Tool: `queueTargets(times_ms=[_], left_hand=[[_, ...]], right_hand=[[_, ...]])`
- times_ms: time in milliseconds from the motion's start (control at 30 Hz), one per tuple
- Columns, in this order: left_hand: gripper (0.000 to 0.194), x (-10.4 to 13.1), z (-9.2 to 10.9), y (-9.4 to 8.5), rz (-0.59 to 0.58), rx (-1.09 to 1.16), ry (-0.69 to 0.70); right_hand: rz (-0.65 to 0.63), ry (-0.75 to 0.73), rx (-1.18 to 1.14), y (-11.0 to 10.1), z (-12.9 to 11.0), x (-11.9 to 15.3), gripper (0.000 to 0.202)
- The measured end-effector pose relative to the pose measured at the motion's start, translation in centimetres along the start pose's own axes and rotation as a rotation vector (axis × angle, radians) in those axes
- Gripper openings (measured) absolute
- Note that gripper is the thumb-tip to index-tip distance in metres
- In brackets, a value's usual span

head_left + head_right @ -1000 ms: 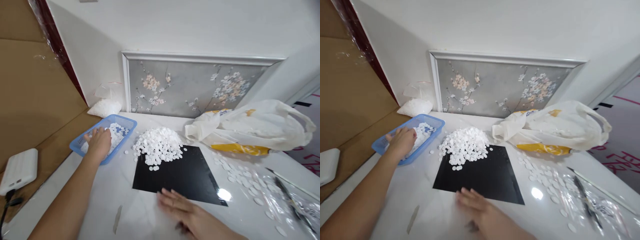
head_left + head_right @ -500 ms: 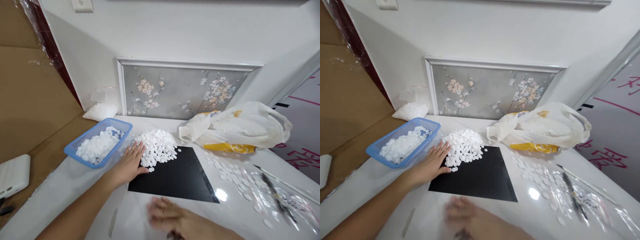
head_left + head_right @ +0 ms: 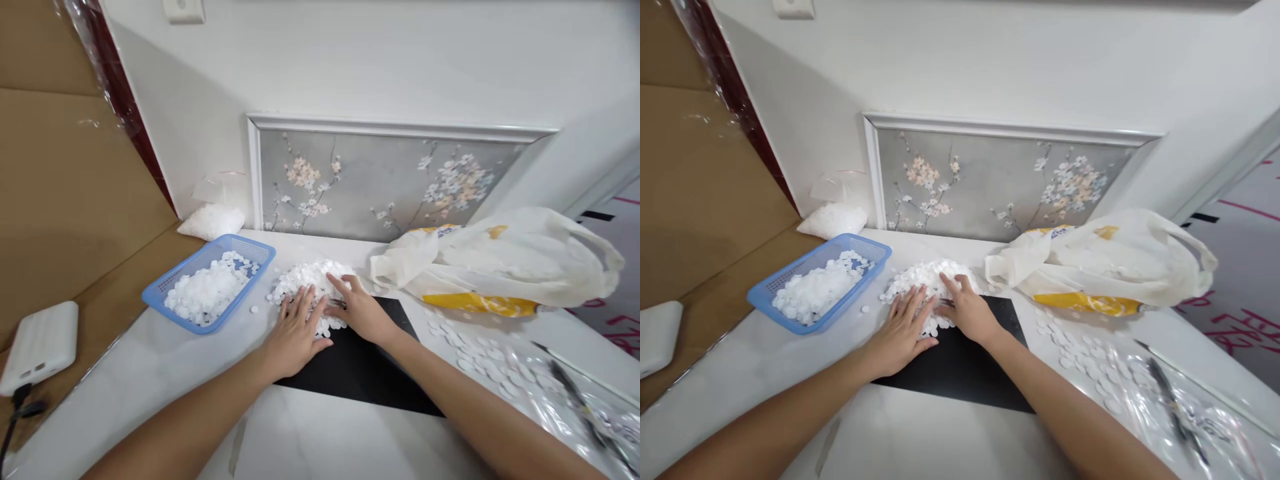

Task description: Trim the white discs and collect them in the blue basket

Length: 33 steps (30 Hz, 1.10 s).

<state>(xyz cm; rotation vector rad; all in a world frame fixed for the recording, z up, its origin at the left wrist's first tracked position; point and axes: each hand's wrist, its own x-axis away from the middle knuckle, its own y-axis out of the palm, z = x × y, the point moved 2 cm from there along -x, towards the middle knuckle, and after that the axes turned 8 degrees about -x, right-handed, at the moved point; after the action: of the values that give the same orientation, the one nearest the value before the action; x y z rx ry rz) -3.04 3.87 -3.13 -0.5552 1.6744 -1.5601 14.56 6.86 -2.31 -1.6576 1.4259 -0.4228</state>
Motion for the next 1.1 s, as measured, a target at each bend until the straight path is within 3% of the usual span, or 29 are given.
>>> queueTargets(times_ms=[167,300,400,633,833,933,1000,1100], left_hand=[[0.087,-0.5,-0.4,0.4,0.058,0.025,-0.092],[0.085,-0.6,-0.3,0.4,0.006,0.036,-0.053],[0.083,-0.3,0.1,-0.1,0.036,0.037,-0.013],[0.042,0.4,1.7,-1.5,0.098,0.102,0.085],[0.037,1.3,3.5,-1.8,0.028,0.128,0.157],[0.052,1.3,3.6,-1.6,0.007,0.082,0.145],[0.065,1.1,3.4,-1.4,-0.007,0.045,0.117],[0.066,1.0,3.0,-1.0,-0.059,0.014,0.102]], right_hand=[[-0.064,-0.037,0.014,0.2,-0.5,0.5,0.049],[-0.087,-0.077,-0.01,0.3,-0.8,1.3,0.038],[-0.104,-0.119,-0.043,0.6,-1.4,2.3,0.034],[-0.167,-0.224,-0.184,0.3,-3.1,5.6,0.039],[-0.148,-0.144,-0.37,-0.4,-3.1,8.4,0.025],[-0.086,-0.062,-0.331,-0.6,-2.3,8.8,0.03],[-0.091,-0.042,-0.244,-0.6,-1.9,8.5,0.046],[-0.116,-0.038,-0.136,-0.6,-1.6,7.9,0.056]])
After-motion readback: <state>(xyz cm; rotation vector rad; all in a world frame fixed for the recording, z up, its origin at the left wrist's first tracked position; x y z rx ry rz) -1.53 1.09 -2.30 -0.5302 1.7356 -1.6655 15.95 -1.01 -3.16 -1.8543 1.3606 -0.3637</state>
